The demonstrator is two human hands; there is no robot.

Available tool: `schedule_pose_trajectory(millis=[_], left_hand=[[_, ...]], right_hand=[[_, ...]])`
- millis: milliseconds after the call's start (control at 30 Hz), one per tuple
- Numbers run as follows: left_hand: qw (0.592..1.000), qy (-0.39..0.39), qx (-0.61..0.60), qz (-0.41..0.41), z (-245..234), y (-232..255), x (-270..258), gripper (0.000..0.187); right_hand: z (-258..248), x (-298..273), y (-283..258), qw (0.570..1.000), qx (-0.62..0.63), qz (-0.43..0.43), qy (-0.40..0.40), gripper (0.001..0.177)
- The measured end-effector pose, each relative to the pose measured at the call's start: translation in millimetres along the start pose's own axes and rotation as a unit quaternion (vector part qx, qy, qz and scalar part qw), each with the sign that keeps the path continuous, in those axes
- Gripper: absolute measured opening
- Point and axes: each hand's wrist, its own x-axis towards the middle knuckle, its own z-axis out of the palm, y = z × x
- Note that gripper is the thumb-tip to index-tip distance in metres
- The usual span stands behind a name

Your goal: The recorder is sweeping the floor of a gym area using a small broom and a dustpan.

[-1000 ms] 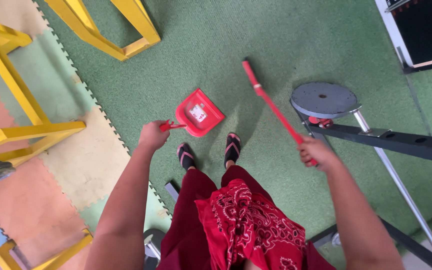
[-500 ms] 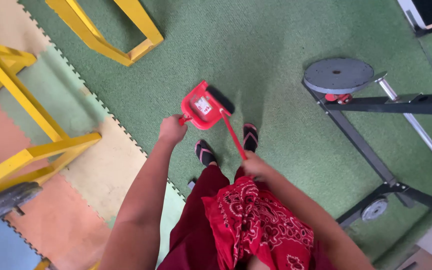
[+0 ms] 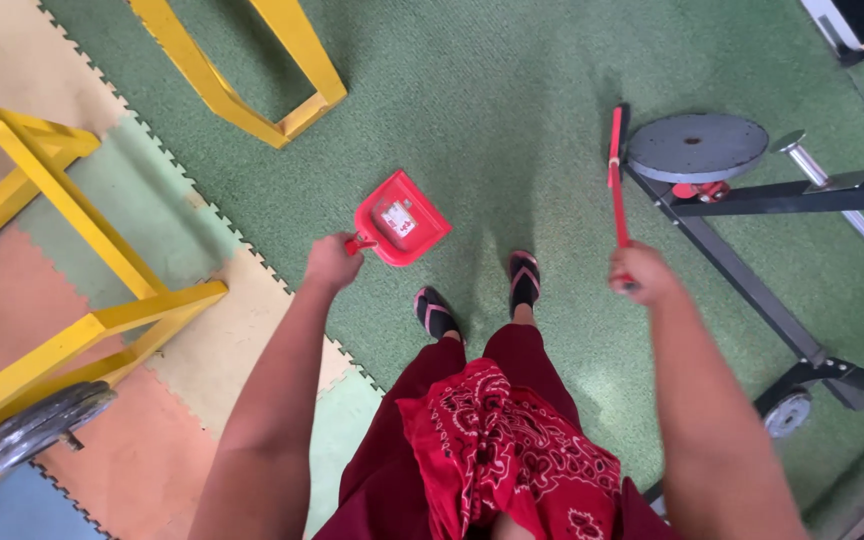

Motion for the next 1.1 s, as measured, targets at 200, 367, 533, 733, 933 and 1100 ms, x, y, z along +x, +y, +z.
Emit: schedule_pose_trajectory(millis=[200, 367, 533, 733, 933, 1100], left_hand=[[0.999, 0.004, -0.009, -0.038, -2.3, 22.3, -8.8, 0.042], [0.999, 0.007, -0.023, -0.028, -11.0, -4.5, -8.4, 0.045], [0.998, 0.032, -0.058, 0.009, -37.3, -27.1, -12.0, 0.046], [0.987, 0.013, -0.137, -0.085, -84.0, 3.0, -4.1, 0.044], [0.962, 0.059, -0.240, -0.119, -87.9, 47.2, 41.9, 0.041], [0.957, 0.062, -0.222, -0.179, -103.5, 100.3, 91.0, 0.045]], right_hand=[[158.3, 55.8, 172.6, 0.964, -0.251, 0.051, -0.078, 0.033], [214.6, -35.0, 131.7, 0.953, -0.259, 0.081, -0.136, 0.060], [157.1, -65.1, 10.6, 0.962, -0.114, 0.137, -0.205, 0.050], [75.7, -26.8, -115.1, 0.977, -0.097, 0.107, -0.156, 0.036], [11.5, 110.6, -248.8, 0.984, -0.075, 0.098, -0.127, 0.012], [-13.6, 194.4, -367.3, 0.995, 0.016, 0.088, -0.034, 0.013]])
